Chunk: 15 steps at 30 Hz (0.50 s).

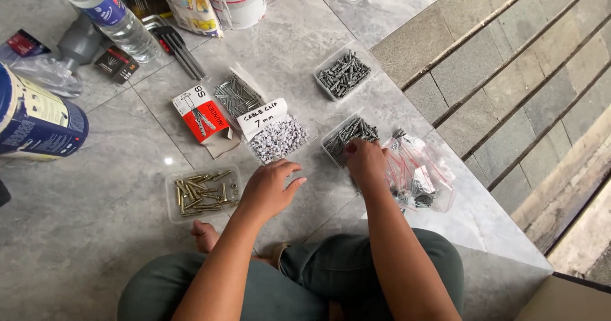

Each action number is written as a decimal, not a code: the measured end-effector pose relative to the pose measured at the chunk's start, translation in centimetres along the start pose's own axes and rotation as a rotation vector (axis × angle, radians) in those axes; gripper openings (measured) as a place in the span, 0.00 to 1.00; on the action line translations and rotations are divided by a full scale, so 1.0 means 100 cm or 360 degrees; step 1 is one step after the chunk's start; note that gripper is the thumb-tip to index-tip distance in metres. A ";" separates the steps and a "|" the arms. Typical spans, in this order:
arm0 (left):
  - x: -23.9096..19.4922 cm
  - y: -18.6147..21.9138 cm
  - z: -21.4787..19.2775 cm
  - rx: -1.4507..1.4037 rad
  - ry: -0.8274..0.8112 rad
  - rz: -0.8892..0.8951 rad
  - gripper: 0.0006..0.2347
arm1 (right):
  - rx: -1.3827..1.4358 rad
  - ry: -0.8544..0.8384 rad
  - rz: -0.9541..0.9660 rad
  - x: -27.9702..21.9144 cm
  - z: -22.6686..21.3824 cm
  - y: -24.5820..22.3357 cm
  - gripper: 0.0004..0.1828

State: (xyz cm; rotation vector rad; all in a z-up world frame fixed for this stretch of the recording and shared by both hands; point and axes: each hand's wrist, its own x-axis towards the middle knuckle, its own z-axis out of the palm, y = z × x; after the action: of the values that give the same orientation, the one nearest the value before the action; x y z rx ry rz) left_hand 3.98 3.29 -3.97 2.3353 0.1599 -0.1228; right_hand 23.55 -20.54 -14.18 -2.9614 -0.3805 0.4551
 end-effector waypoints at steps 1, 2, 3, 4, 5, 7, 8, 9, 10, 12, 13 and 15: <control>-0.001 0.002 0.000 -0.0004 0.0001 -0.0006 0.15 | -0.0003 -0.0005 -0.0004 0.002 -0.001 0.004 0.10; -0.001 0.003 -0.001 -0.0017 0.0003 -0.0011 0.15 | 0.0093 0.0039 0.0003 0.005 -0.001 0.006 0.10; -0.002 0.005 -0.002 -0.0031 0.0006 -0.0015 0.14 | 0.0189 0.0082 0.0011 0.008 -0.002 0.009 0.09; -0.001 0.004 -0.001 -0.0030 0.0007 -0.0019 0.14 | 0.0190 0.0080 0.0007 0.006 -0.013 0.008 0.09; 0.000 0.002 0.000 -0.0034 0.0012 -0.0007 0.15 | 0.0494 0.0026 0.0029 0.003 -0.023 0.006 0.12; -0.002 0.003 0.006 -0.0048 0.0009 -0.0001 0.15 | 0.0791 -0.0039 0.0058 -0.008 -0.041 0.004 0.14; -0.001 0.003 0.008 -0.0099 0.0092 0.0021 0.17 | 0.0968 -0.0054 -0.0064 -0.011 -0.048 0.000 0.16; 0.000 0.003 0.009 -0.0150 0.0176 0.0043 0.20 | 0.1144 -0.0069 -0.0187 -0.014 -0.056 -0.005 0.18; -0.001 0.010 0.004 -0.0150 0.0175 0.0043 0.20 | 0.1145 -0.0069 -0.0187 -0.026 -0.069 -0.012 0.18; -0.004 0.026 -0.006 -0.0352 0.0311 0.0080 0.25 | 0.1422 -0.0260 -0.0604 -0.050 -0.095 -0.028 0.19; -0.001 0.019 0.000 -0.0353 0.0311 0.0077 0.25 | 0.1421 -0.0263 -0.0603 -0.059 -0.101 -0.038 0.19; 0.004 0.005 0.012 -0.0304 0.0425 0.0217 0.17 | 0.1618 -0.0389 -0.0779 -0.079 -0.113 -0.057 0.13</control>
State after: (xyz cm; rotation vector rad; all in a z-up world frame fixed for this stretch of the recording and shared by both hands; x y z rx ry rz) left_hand 4.38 2.10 -4.48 2.1556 0.1367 0.2619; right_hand 18.44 -18.09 -0.39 -1.7687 -0.6331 0.6785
